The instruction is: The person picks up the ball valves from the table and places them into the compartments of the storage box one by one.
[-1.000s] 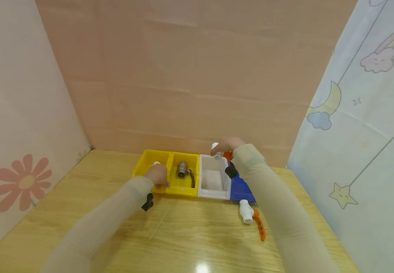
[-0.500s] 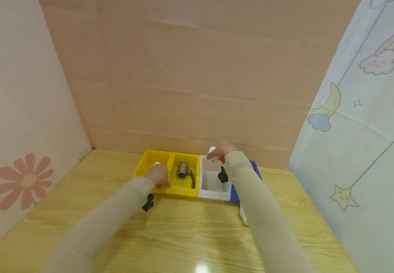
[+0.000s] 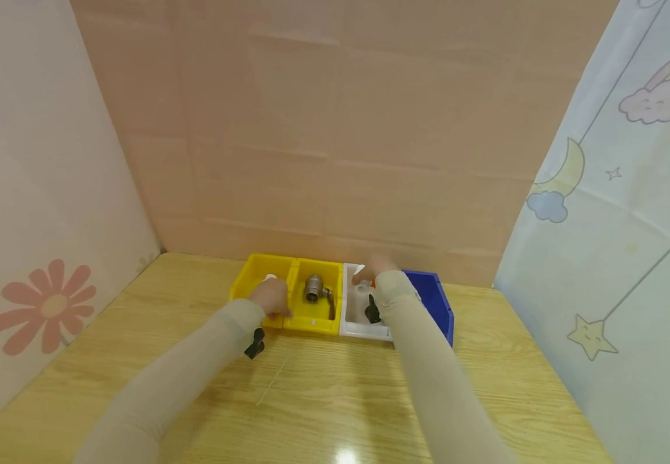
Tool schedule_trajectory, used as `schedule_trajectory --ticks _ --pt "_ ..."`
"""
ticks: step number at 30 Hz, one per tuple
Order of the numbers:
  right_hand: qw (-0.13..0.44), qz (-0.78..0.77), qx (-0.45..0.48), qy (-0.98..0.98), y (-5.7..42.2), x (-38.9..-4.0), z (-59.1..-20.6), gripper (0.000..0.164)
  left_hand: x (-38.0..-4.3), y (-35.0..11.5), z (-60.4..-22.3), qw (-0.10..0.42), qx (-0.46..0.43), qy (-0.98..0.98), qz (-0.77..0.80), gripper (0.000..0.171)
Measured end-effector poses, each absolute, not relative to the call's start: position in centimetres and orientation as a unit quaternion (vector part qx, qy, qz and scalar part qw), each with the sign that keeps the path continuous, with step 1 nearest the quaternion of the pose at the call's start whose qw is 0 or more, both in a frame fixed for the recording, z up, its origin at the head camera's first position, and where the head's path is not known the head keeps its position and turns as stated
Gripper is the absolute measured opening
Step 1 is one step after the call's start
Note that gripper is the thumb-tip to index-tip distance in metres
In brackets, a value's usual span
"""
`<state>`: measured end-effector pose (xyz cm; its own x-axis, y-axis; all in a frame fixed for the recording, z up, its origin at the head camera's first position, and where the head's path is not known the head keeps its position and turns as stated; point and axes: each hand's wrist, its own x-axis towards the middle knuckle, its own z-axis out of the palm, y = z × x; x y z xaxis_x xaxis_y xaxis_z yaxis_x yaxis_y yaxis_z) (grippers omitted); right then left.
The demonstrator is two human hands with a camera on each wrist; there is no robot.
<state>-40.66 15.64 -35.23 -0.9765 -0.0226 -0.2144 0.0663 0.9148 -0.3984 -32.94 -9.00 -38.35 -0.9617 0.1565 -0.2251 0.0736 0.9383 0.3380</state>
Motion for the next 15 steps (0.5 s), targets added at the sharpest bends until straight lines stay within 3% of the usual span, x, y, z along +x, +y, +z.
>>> schedule_trajectory --ticks 15 --pt "0.108 -0.245 0.032 0.963 14.9 -41.2 -39.6 0.041 -32.9 -9.1 -38.4 0.125 0.056 0.98 0.142 0.031"
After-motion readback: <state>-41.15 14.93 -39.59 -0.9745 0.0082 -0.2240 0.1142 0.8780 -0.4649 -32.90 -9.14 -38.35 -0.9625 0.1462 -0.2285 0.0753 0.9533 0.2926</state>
